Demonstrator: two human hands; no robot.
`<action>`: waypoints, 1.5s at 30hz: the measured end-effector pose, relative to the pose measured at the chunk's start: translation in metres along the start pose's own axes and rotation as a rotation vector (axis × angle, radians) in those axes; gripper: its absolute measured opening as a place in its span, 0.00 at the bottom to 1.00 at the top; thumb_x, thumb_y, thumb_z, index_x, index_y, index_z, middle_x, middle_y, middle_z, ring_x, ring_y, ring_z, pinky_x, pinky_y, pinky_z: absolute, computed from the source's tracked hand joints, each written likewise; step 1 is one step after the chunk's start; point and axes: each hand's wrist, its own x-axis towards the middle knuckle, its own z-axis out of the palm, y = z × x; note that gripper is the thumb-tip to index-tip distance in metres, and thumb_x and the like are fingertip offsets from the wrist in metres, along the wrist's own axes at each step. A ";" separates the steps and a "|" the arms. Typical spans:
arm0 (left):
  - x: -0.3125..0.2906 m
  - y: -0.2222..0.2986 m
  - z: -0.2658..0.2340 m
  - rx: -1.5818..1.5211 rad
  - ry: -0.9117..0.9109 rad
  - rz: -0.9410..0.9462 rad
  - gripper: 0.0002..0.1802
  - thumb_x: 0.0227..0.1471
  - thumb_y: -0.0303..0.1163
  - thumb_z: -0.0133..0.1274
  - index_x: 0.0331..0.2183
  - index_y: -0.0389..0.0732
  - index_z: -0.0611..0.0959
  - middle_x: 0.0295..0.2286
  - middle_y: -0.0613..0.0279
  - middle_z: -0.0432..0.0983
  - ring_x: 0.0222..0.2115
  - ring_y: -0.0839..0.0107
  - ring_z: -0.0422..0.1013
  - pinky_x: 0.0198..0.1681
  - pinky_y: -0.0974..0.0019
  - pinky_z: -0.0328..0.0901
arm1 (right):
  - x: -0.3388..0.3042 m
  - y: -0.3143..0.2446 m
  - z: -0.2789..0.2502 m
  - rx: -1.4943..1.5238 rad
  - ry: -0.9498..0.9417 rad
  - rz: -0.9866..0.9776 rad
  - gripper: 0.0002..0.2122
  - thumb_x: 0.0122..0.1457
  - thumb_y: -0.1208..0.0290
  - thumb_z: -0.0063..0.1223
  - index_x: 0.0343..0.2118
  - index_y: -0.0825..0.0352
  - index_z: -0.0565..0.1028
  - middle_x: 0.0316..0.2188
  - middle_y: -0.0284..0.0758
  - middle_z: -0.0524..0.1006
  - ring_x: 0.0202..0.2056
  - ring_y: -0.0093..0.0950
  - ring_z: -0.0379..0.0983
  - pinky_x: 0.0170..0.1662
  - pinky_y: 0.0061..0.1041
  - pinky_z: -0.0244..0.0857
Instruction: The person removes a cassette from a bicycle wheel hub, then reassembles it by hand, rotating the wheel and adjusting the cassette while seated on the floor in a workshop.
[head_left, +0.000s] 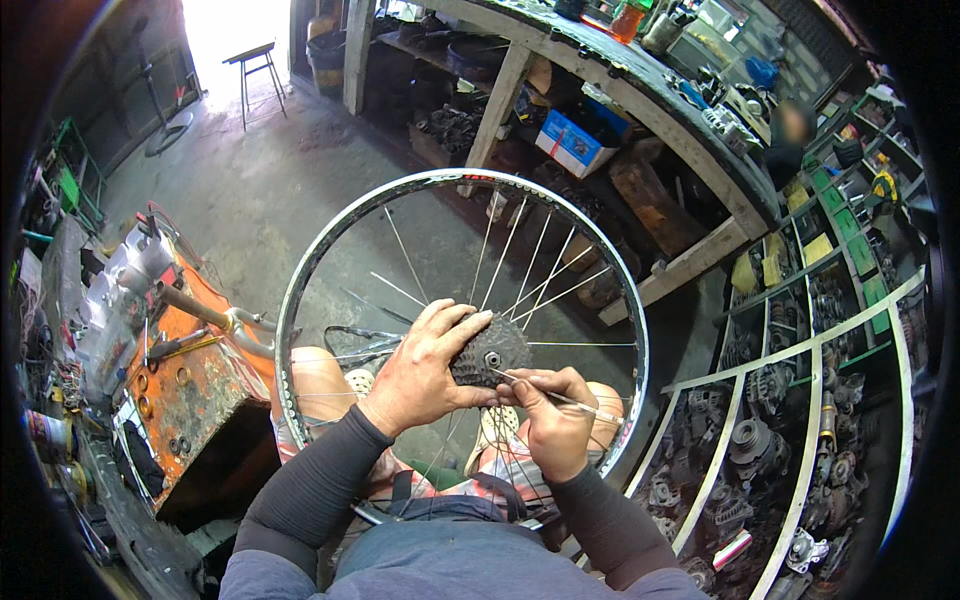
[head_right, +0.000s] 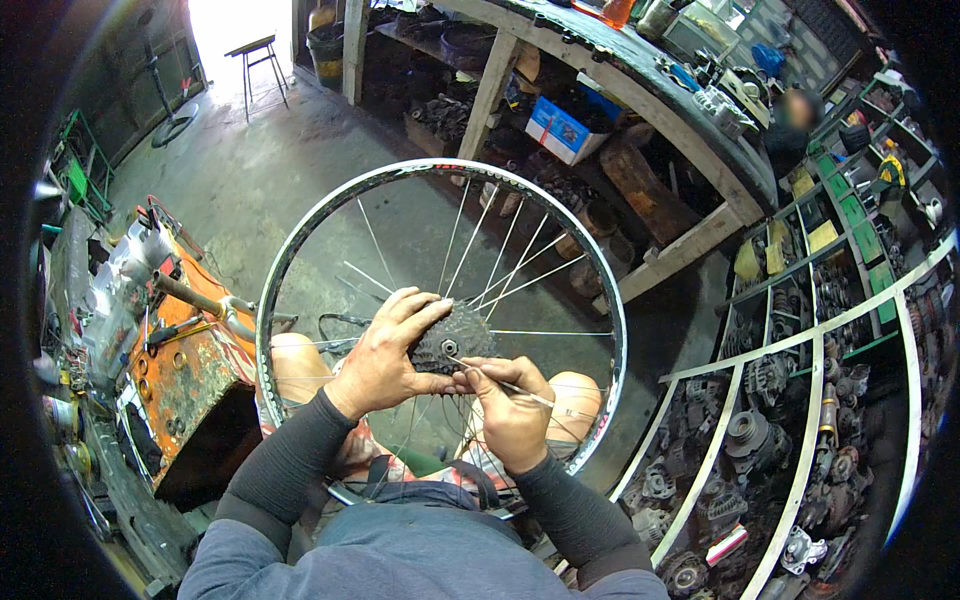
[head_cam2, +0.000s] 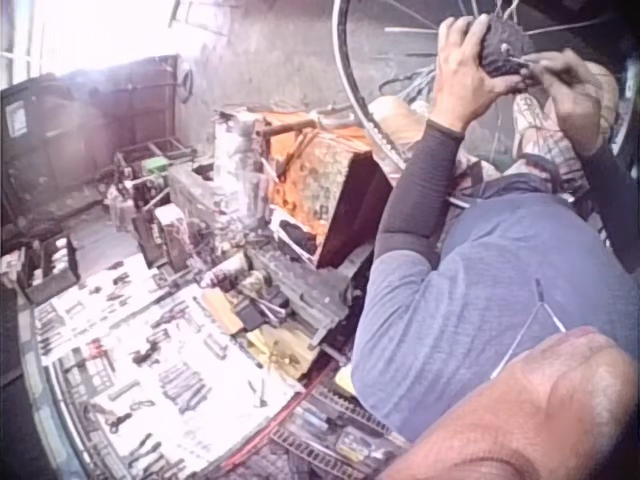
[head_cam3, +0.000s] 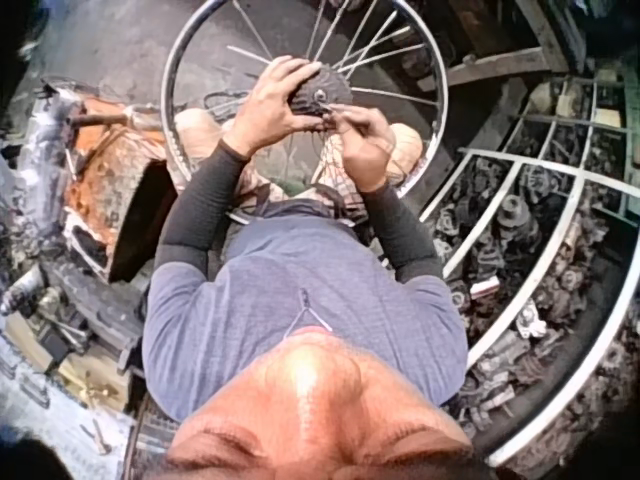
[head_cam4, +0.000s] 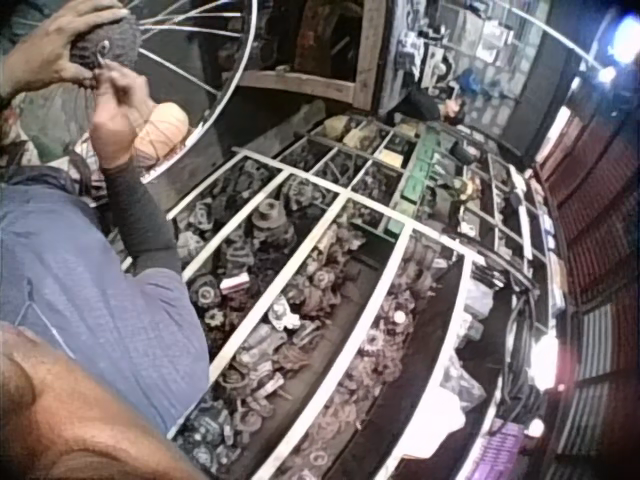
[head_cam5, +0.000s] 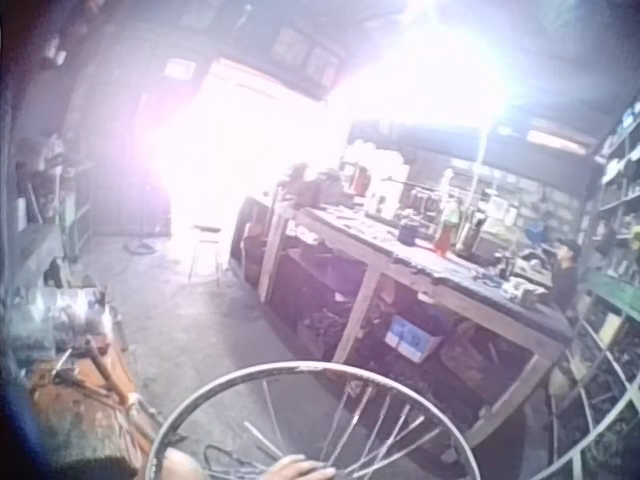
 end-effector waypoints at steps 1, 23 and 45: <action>-0.001 0.001 0.000 0.006 0.002 -0.004 0.59 0.37 0.47 0.86 0.68 0.39 0.80 0.65 0.44 0.76 0.71 0.39 0.66 0.75 0.42 0.63 | 0.000 -0.002 -0.003 -0.339 -0.115 -0.258 0.10 0.68 0.89 0.66 0.45 0.69 0.78 0.48 0.52 0.88 0.45 0.37 0.91 0.49 0.35 0.87; 0.003 -0.002 -0.003 0.026 -0.045 -0.014 0.59 0.43 0.56 0.83 0.70 0.38 0.79 0.65 0.44 0.75 0.71 0.40 0.66 0.75 0.44 0.64 | 0.023 -0.086 0.012 -0.554 -0.331 -0.607 0.10 0.68 0.86 0.68 0.46 0.67 0.78 0.58 0.55 0.81 0.51 0.44 0.90 0.53 0.41 0.88; 0.000 -0.006 0.002 -0.015 -0.034 -0.044 0.61 0.39 0.52 0.86 0.70 0.39 0.79 0.66 0.43 0.75 0.72 0.39 0.65 0.76 0.44 0.62 | 0.014 -0.027 -0.011 -0.488 -0.280 -0.096 0.06 0.71 0.85 0.59 0.47 0.75 0.82 0.48 0.50 0.88 0.45 0.42 0.90 0.50 0.35 0.86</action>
